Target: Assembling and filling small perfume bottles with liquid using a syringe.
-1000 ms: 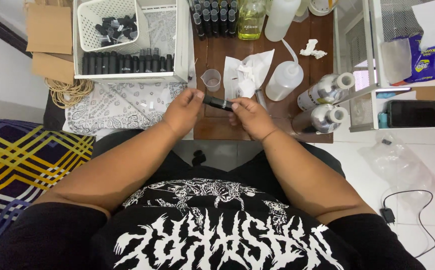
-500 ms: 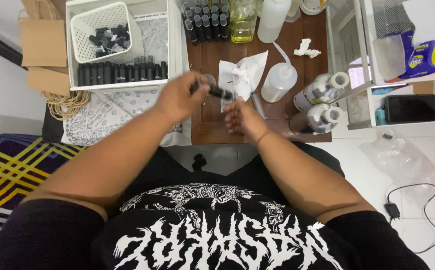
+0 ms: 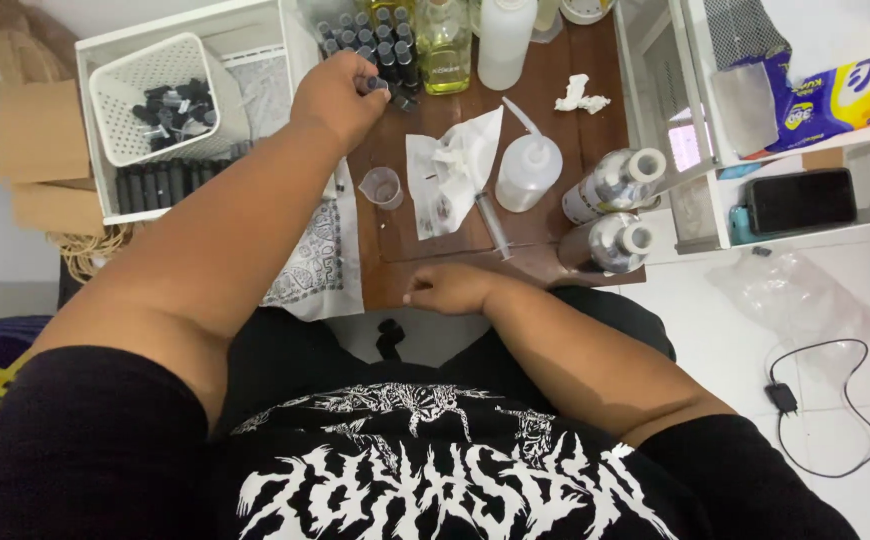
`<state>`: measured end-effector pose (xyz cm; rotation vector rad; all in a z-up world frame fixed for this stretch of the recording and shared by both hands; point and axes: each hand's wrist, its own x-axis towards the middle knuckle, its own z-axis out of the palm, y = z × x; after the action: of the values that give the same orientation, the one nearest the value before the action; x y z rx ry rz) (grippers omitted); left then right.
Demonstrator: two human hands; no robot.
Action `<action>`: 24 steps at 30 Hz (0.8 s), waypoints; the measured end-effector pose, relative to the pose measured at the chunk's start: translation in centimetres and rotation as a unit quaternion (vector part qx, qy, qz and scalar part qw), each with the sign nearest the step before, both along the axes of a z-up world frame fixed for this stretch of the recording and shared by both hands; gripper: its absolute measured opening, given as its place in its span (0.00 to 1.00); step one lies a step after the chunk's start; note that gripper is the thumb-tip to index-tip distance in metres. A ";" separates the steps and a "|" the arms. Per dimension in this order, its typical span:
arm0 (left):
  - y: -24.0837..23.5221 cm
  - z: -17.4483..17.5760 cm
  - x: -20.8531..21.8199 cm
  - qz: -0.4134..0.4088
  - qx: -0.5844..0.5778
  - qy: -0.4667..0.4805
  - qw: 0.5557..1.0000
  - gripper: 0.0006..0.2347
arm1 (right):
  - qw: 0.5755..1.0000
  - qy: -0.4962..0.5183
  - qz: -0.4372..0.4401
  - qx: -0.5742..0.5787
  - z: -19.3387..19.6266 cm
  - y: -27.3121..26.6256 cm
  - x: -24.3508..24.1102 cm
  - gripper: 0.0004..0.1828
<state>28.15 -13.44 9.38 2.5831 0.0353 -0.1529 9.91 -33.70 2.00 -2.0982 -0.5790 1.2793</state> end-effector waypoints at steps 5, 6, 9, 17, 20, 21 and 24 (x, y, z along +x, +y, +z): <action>-1.5 -1.1 2.1 -0.010 0.056 0.043 0.997 0.14 | 0.997 0.049 -0.062 0.010 2.0 -0.2 0.5 0.22; -1.6 -1.7 2.7 -0.012 0.066 0.044 0.997 0.15 | 0.996 0.057 -0.070 0.018 2.2 -0.2 0.6 0.22; -1.2 -4.1 4.8 -0.052 0.122 0.016 0.991 0.14 | 0.997 0.011 -0.048 0.062 -2.4 0.5 0.2 0.20; -3.5 -1.6 5.5 -0.115 0.222 0.081 0.965 0.15 | 0.986 0.104 -0.121 0.047 1.4 -0.1 0.7 0.18; -3.0 -3.9 6.1 -0.127 0.262 0.060 0.955 0.16 | 0.985 0.099 -0.131 0.056 0.4 0.1 0.6 0.16; -2.5 -5.1 6.3 -0.132 0.269 0.014 0.954 0.15 | 0.986 0.089 -0.128 0.064 0.0 0.3 0.5 0.16; -3.4 -3.4 5.7 -0.120 0.264 0.049 0.956 0.17 | 0.983 0.111 -0.136 0.048 2.1 -0.2 0.8 0.17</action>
<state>33.82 -16.88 6.00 3.1060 -0.2330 -0.4094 10.70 -33.85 4.13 -1.8501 -0.2430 1.2764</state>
